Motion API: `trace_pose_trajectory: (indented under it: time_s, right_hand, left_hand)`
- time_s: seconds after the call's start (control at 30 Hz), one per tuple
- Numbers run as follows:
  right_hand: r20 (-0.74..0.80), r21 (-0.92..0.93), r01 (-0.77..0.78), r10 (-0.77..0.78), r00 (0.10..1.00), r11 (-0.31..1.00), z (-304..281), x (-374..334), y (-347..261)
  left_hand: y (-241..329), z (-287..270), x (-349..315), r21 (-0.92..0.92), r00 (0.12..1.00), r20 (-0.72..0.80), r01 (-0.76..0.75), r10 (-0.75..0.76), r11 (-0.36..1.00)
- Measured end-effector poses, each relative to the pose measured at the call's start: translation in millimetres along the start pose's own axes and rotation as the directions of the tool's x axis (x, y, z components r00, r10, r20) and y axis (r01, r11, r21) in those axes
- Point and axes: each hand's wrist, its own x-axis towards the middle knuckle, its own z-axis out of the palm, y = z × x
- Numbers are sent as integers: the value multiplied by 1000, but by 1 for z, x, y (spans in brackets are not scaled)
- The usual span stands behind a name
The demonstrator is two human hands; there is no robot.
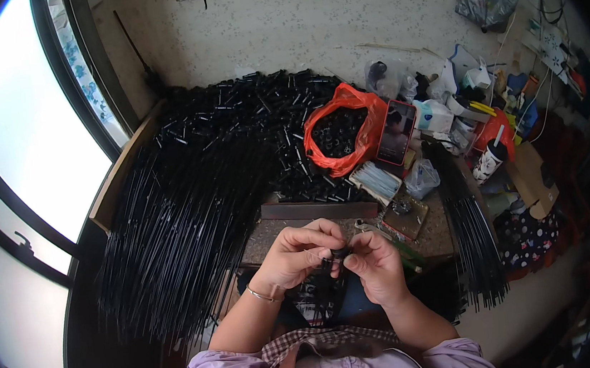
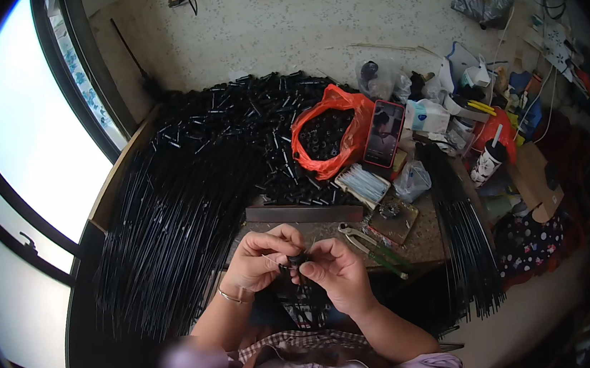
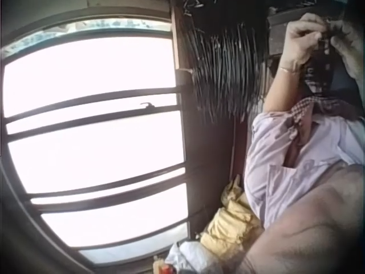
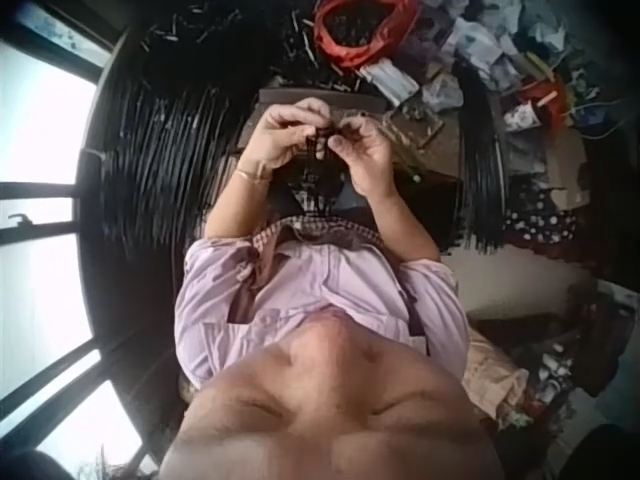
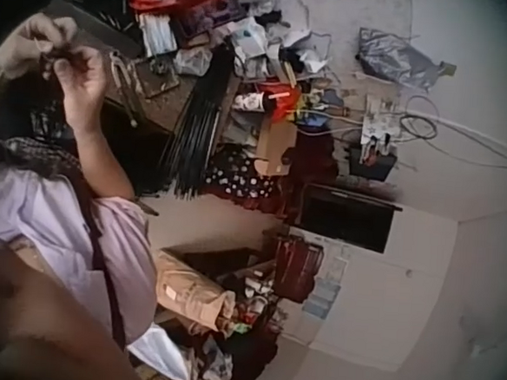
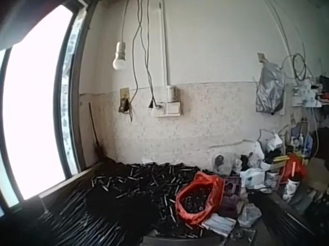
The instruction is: Assembling and crimping components onto wire bundles at a workbench.
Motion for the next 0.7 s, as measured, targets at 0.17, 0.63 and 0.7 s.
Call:
trace_pose_trajectory:
  time_s: [0.17, 0.63, 0.7]
  right_hand:
    - [20, -65, -21, 22, 1000, 998, 7, -12, -1]
    - [15, -74, 7, -6, 1000, 997, -3, -7, -7]
    - [11, -72, 1, 0, 1000, 997, -6, -7, -6]
  left_hand:
    - [5, 4, -11, 137, 994, 85, -79, 67, 987]
    - [-12, 6, 1, -99, 998, -1, -63, 63, 993]
    - [-9, 0, 4, -24, 998, 60, -34, 36, 999]
